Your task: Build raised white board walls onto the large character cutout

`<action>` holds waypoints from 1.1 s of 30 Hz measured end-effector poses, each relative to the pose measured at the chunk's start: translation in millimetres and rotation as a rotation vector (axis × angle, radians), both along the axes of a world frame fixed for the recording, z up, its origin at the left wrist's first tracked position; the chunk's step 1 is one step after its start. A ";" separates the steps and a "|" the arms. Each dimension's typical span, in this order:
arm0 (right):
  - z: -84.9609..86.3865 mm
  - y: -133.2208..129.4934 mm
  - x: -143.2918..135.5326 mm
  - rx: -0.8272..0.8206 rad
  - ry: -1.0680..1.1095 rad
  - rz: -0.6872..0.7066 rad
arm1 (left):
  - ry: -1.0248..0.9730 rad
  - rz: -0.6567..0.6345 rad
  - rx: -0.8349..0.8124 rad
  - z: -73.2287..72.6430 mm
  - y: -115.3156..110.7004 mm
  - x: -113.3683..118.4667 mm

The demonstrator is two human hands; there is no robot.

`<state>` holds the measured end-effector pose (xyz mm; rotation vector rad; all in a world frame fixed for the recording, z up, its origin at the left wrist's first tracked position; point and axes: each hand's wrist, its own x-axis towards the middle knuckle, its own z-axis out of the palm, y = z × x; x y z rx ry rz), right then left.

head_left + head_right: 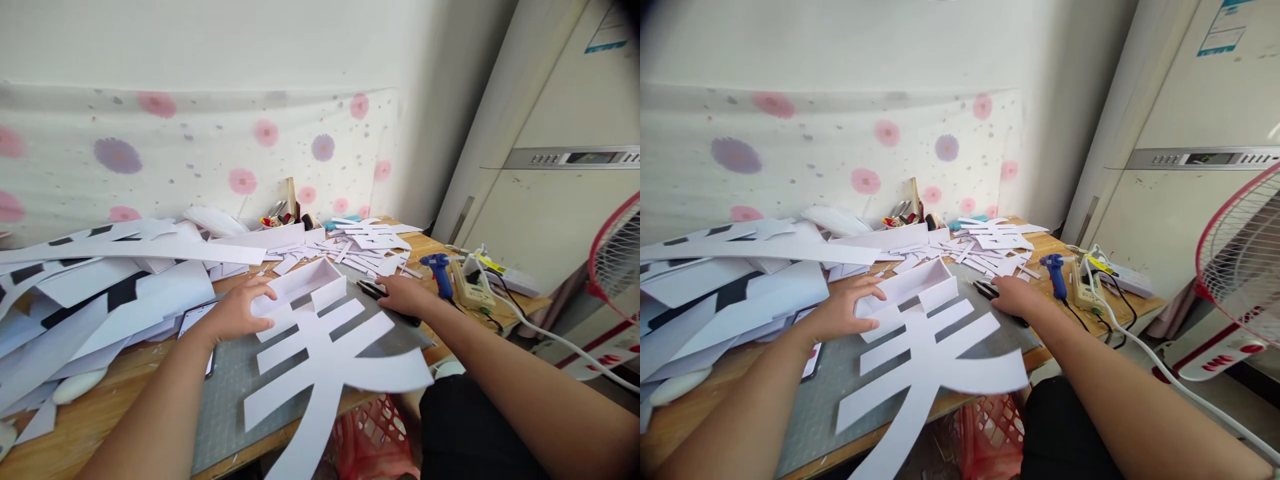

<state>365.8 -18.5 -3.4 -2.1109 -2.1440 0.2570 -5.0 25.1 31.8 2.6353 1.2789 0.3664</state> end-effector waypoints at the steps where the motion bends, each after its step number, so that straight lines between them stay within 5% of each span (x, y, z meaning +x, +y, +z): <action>1: 2.6 -0.4 0.0 -0.013 0.017 -0.015 | 0.007 -0.018 -0.012 0.7 -0.9 0.9; 13: 30.4 -34.3 0.8 -0.101 0.648 -0.099 | 0.137 -0.075 -0.024 -6.3 4.1 8.8; 17: 28.7 -47.7 -4.6 -0.189 1.069 -0.119 | 0.178 -0.079 0.031 -7.9 7.1 5.0; 20: 22.3 -53.1 -9.8 -0.200 1.136 -0.141 | 0.095 -0.117 0.185 -4.1 0.7 8.5; 25: 18.4 -62.6 -21.5 -0.295 1.162 -0.127 | -0.137 -0.184 0.466 8.1 -29.6 44.0; 29: 14.0 -67.6 -29.1 -0.461 1.215 -0.130 | -0.067 -0.328 0.488 11.8 -46.5 85.6; 33: 7.6 -67.7 -34.6 -0.521 1.198 -0.149 | 0.078 -0.359 0.454 0.8 -42.3 111.5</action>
